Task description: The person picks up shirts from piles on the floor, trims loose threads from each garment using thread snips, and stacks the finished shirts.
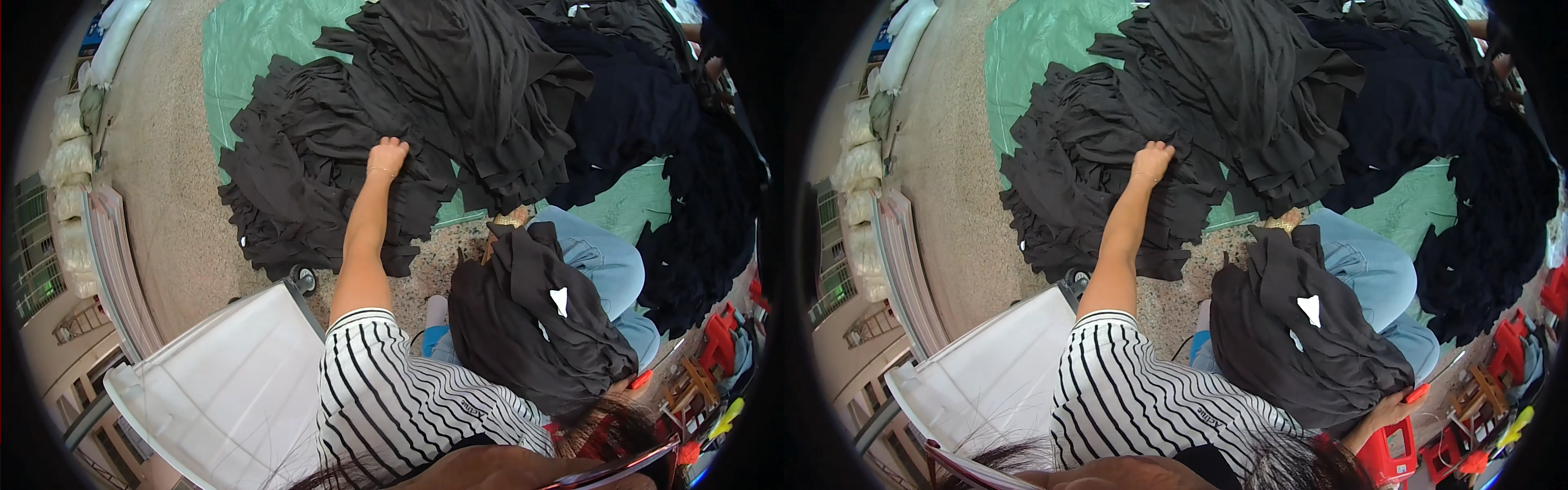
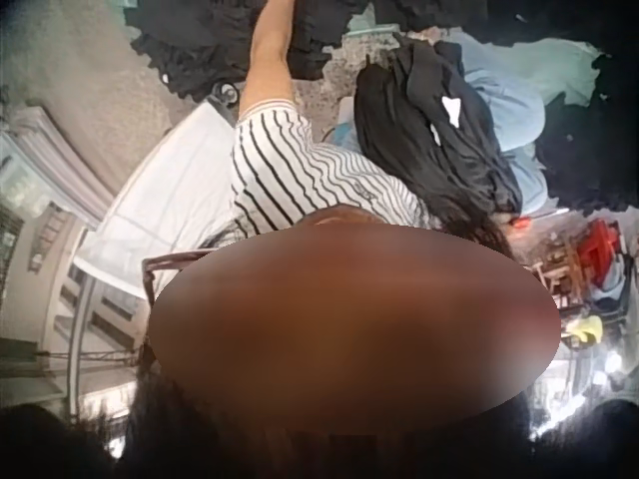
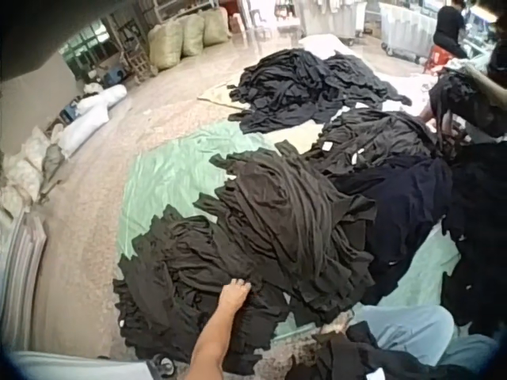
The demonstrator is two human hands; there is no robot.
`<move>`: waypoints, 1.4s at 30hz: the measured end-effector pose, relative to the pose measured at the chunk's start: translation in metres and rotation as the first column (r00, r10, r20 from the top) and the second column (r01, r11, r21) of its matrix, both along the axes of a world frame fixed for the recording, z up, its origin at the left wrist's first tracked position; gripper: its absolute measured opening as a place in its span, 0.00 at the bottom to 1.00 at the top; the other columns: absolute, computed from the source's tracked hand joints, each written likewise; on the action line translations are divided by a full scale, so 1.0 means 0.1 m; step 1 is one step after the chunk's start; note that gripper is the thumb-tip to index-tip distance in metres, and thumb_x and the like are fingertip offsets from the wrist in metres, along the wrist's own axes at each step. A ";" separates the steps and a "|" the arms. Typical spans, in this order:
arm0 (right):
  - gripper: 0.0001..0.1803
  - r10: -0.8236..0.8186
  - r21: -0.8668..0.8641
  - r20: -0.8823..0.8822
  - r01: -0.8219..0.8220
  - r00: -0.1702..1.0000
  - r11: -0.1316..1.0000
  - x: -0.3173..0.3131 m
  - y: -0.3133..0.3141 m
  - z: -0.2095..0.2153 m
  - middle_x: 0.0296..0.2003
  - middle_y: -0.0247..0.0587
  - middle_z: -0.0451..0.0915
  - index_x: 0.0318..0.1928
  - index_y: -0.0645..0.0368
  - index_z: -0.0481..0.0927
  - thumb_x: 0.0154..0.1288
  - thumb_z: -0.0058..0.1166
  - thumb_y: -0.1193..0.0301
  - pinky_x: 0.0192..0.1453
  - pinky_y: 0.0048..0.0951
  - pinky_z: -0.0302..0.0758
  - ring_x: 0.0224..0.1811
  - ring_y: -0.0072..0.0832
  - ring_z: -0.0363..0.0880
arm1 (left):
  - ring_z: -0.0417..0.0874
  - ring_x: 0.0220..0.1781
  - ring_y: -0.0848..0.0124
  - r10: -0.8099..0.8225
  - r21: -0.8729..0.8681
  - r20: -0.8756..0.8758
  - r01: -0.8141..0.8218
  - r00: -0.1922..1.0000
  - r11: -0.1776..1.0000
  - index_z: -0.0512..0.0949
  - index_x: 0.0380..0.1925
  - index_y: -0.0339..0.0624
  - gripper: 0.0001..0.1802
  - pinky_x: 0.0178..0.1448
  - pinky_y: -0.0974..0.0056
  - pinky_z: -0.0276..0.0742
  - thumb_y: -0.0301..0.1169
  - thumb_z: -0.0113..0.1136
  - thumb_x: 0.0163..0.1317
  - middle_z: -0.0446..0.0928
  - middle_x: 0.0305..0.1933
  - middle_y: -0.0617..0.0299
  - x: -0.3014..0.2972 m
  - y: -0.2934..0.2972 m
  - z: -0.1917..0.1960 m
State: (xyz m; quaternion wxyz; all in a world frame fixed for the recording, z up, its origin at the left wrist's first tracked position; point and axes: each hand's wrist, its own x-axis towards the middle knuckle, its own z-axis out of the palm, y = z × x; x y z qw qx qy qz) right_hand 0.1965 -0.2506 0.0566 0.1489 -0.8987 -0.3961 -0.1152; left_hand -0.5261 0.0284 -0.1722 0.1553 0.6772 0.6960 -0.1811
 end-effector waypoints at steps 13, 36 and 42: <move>0.22 0.231 0.124 -0.092 -0.219 0.969 0.968 -0.55 0.18 0.13 0.62 0.55 0.72 0.65 0.67 0.69 0.73 0.50 0.74 0.70 0.38 0.63 0.66 0.48 0.69 | 0.84 0.48 0.58 -0.227 -0.459 0.859 -0.887 -0.459 0.057 0.77 0.49 0.32 0.18 0.54 0.53 0.82 0.38 0.52 0.74 0.81 0.49 0.54 -1.46 -0.42 1.59; 0.25 0.005 0.566 -0.331 0.194 0.944 0.801 0.08 -0.25 0.41 0.54 0.58 0.78 0.63 0.67 0.71 0.67 0.58 0.74 0.61 0.44 0.75 0.56 0.47 0.79 | 0.80 0.48 0.59 -0.806 0.780 0.554 0.469 -0.210 0.414 0.78 0.39 0.47 0.24 0.47 0.55 0.73 0.50 0.66 0.48 0.78 0.32 0.57 4.06 -2.09 3.93; 0.26 -0.148 0.363 -0.025 0.146 0.989 0.920 0.63 -0.51 0.40 0.56 0.60 0.77 0.63 0.68 0.71 0.69 0.59 0.70 0.60 0.42 0.75 0.57 0.50 0.78 | 0.54 0.78 0.51 -0.680 0.640 0.600 0.256 0.421 0.724 0.75 0.60 0.50 0.36 0.76 0.31 0.40 0.51 0.69 0.52 0.61 0.73 0.47 3.40 -1.70 3.06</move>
